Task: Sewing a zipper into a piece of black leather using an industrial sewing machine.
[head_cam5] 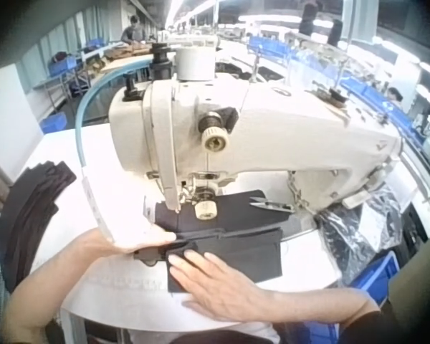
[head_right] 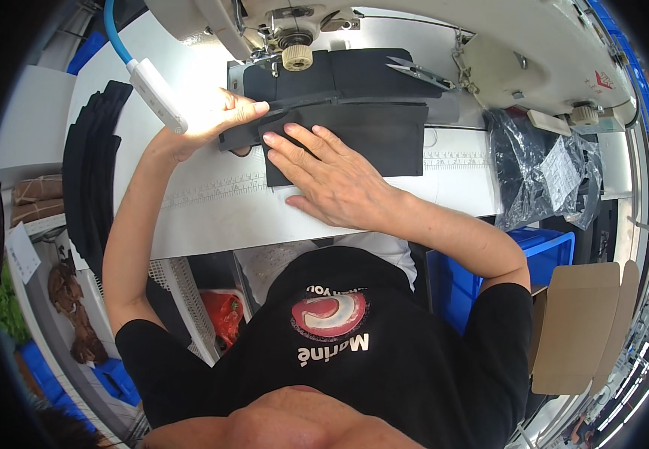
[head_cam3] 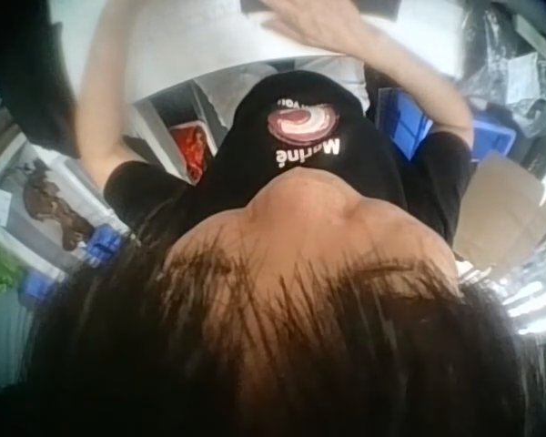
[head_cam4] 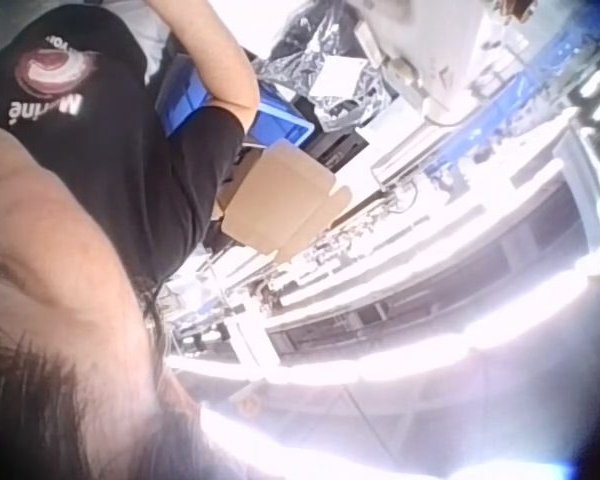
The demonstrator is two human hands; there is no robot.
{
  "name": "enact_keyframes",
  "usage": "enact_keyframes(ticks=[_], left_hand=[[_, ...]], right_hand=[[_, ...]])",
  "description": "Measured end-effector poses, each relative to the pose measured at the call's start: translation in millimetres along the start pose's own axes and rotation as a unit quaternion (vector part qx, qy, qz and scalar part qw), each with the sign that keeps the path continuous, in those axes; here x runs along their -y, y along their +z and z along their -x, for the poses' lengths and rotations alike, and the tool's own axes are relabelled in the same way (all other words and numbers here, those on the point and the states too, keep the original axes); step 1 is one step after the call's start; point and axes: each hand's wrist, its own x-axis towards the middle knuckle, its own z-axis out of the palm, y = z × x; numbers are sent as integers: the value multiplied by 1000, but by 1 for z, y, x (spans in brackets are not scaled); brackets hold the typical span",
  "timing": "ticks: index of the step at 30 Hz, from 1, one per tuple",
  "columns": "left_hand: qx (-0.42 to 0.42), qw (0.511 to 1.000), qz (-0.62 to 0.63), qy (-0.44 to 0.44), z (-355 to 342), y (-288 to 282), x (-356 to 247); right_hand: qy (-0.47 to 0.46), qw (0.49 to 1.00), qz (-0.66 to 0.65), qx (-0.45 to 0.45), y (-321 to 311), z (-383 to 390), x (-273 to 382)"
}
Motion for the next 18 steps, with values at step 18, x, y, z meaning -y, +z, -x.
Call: enact_keyframes(ticks=[18], left_hand=[[-15, 996, 81, -44, 0, 5, -10]], right_hand=[[-12, 1000, 13, -5, 0, -6, 1]])
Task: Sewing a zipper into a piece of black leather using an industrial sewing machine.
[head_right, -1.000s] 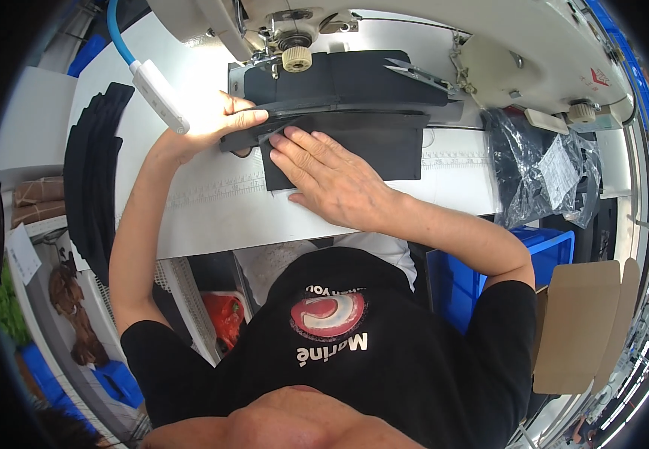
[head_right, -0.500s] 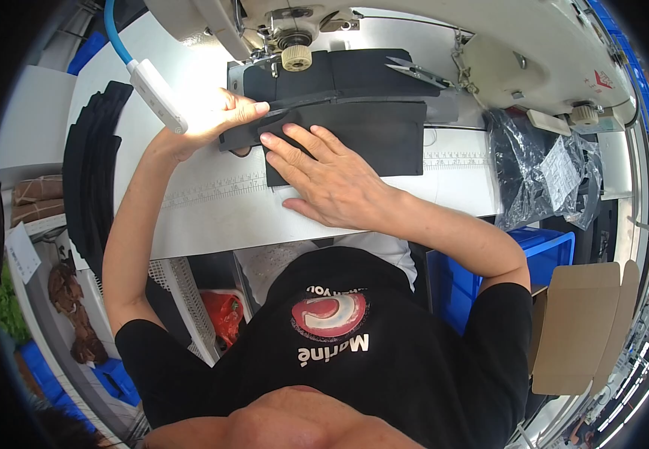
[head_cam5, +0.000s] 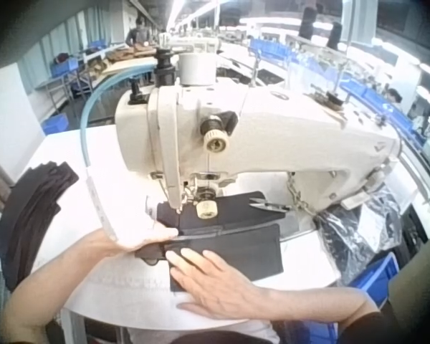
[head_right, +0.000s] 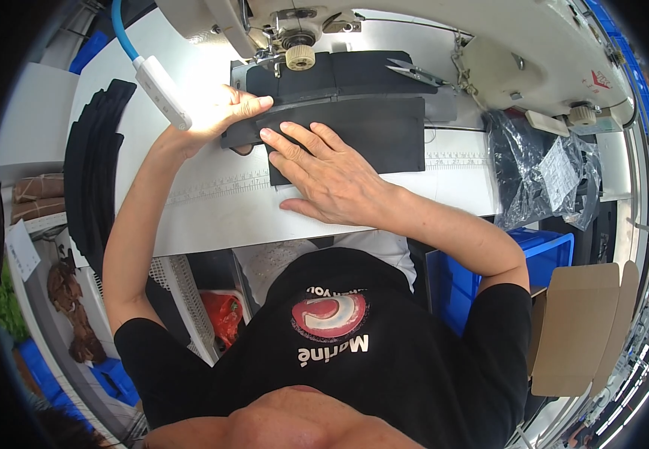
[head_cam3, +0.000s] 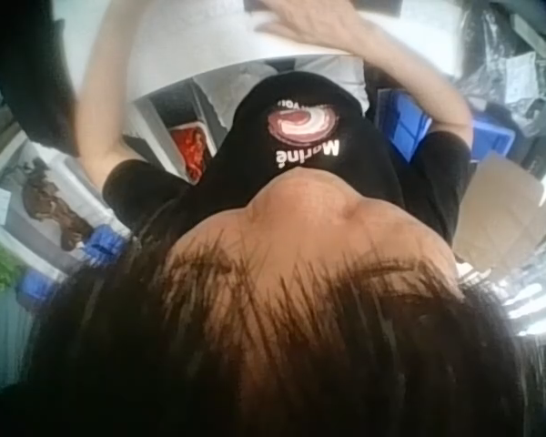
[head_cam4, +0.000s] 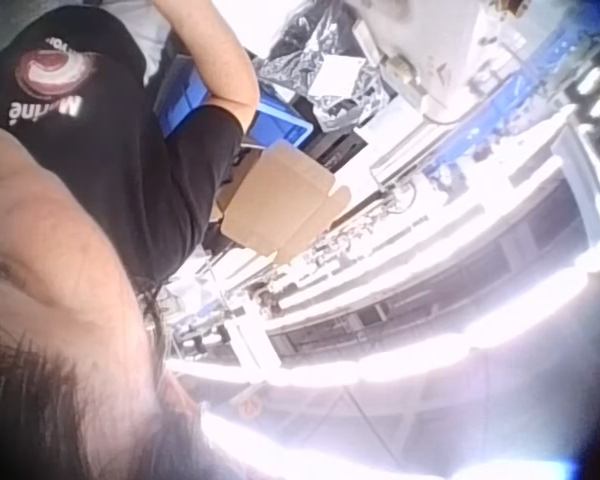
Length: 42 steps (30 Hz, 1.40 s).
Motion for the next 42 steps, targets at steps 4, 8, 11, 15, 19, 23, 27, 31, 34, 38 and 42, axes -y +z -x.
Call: enact_keyframes(ticks=[4, 8, 11, 15, 19, 23, 27, 31, 34, 38, 42], left_hand=[[16, 1000, -20, 2, 1, -1, -2], [82, 994, -46, 48, -2, -4, 2], [78, 993, -79, 38, -3, -5, 7], [17, 987, -89, 135, 13, 16, 24], [-154, 775, -311, 528, 26, 37, 39], [-159, 698, -435, 546, 31, 42, 47], [-165, 732, -435, 498, 39, 49, 54], [-215, 729, -397, 514, 40, 54, 55], [-211, 695, -413, 549, 20, 37, 46], [-192, 668, -474, 541, -21, 3, 35], [-192, 662, -515, 509, -36, -1, 37]], right_hand=[[-2, 1000, -12, -11, 4, 0, -1], [24, 999, -22, -4, 3, 0, -1], [21, 1000, -20, -4, -4, 5, 5], [-96, 980, -174, 23, -7, 19, 4], [179, 978, -74, 79, -7, 32, -41], [330, 864, -326, -197, -28, 50, -96], [472, 557, -644, -227, -68, 48, -127], [505, 715, -477, -73, -82, 31, -134], [503, 811, -296, -49, -75, 21, -143], [454, 873, -142, -109, -59, 9, -173], [373, 911, 161, -77, -47, 1, -179]])
